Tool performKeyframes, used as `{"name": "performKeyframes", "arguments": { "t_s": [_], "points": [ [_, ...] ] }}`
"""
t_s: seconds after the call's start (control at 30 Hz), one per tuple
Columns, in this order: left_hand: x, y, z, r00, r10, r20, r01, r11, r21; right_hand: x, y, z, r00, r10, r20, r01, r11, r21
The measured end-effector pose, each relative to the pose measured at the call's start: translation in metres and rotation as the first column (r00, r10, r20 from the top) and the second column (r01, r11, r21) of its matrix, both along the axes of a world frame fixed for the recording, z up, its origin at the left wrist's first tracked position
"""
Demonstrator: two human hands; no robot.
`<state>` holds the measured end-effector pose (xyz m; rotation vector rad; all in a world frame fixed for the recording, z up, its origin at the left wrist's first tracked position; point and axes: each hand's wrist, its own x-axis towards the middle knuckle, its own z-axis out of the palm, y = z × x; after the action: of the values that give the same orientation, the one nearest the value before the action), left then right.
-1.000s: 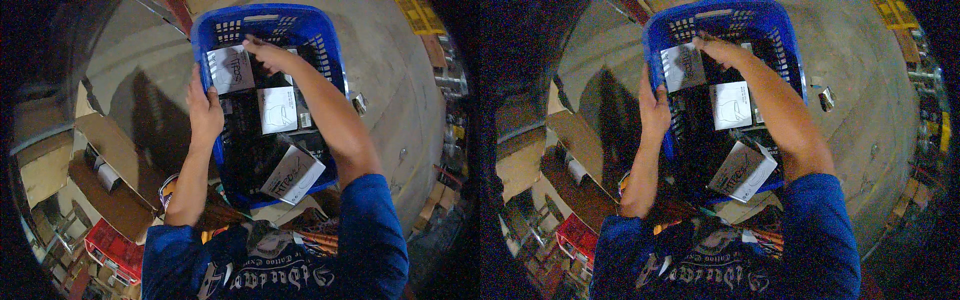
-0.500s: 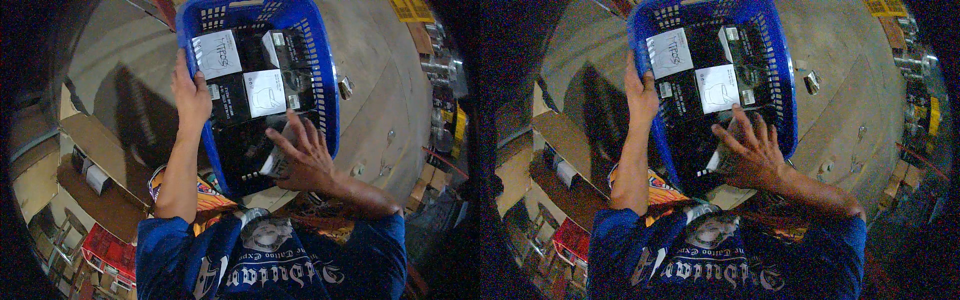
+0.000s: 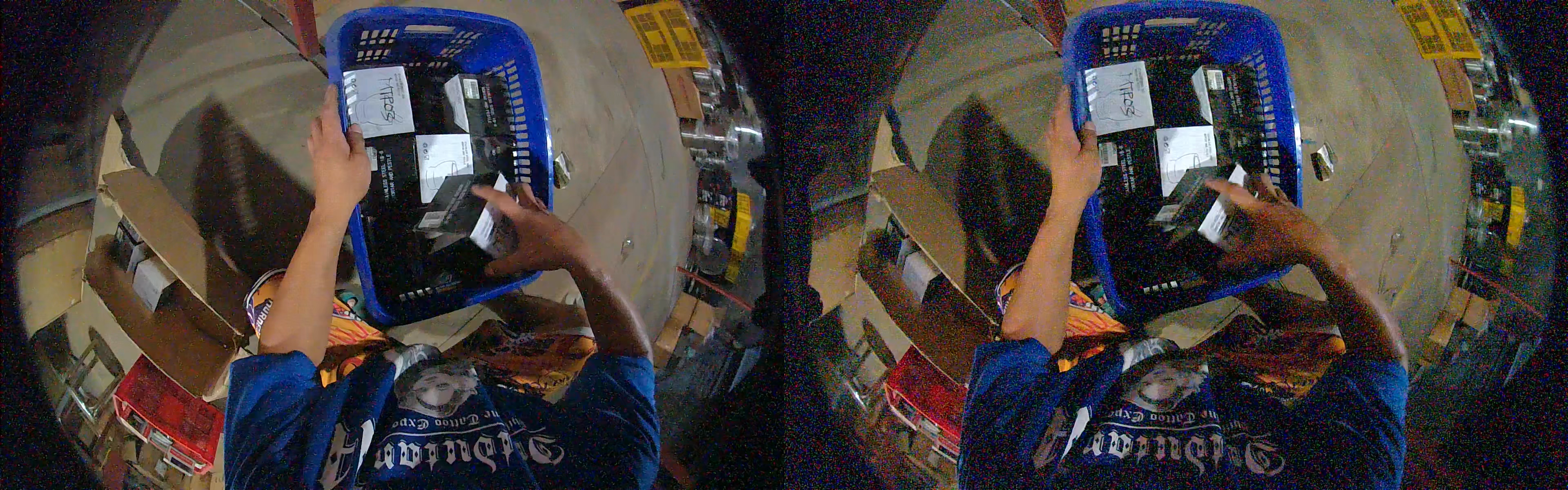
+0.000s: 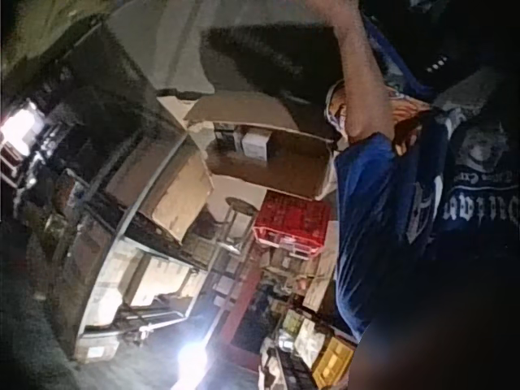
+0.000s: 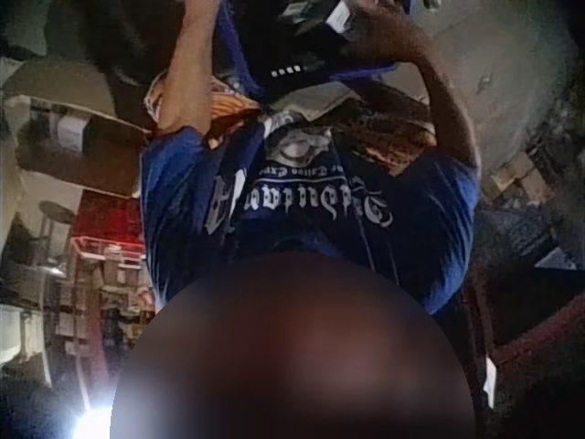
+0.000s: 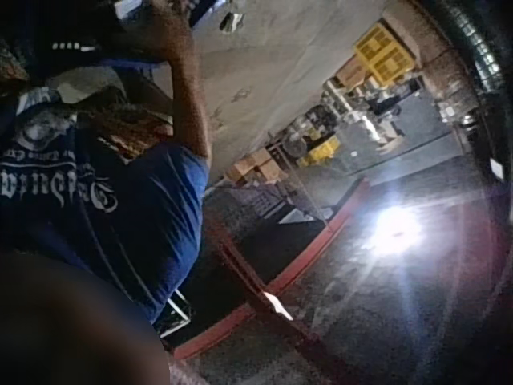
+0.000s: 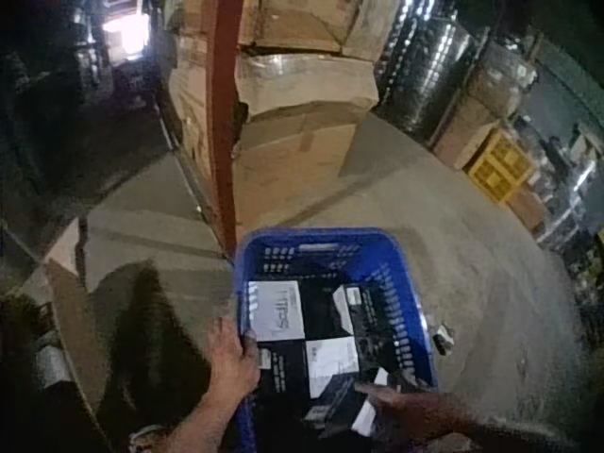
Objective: The person repeatedly picks small black and white product boxes from a large cardboard carton and places them into a blue plastic basket. The person arranges the boxes inside the basket as they fill it.
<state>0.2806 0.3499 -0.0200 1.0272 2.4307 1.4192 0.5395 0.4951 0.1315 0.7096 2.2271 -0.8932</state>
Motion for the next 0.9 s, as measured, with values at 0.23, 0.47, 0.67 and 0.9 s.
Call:
{"name": "performKeyframes", "arguments": {
  "t_s": [0.23,0.47,0.67,0.9],
  "points": [
    [0.002,0.0,0.005,0.998,0.018,0.054,-0.018,1.0,-0.004,0.003,-0.005,-0.008,0.956,0.094,-0.278,-0.074,0.994,0.082],
    [0.022,-0.005,0.038,0.979,-0.121,-0.166,0.121,0.993,-0.006,0.056,-0.012,-0.053,0.711,-0.314,-0.629,0.251,0.949,-0.191],
    [0.041,-0.007,0.038,0.644,-0.567,0.514,0.56,0.807,0.189,0.036,-0.026,-0.095,0.584,-0.086,-0.808,0.141,0.99,-0.003],
    [0.042,-0.006,0.032,0.577,-0.601,0.553,0.577,0.779,0.245,-0.005,-0.043,-0.015,0.819,0.223,-0.528,0.043,0.895,0.444]
  ]
}}
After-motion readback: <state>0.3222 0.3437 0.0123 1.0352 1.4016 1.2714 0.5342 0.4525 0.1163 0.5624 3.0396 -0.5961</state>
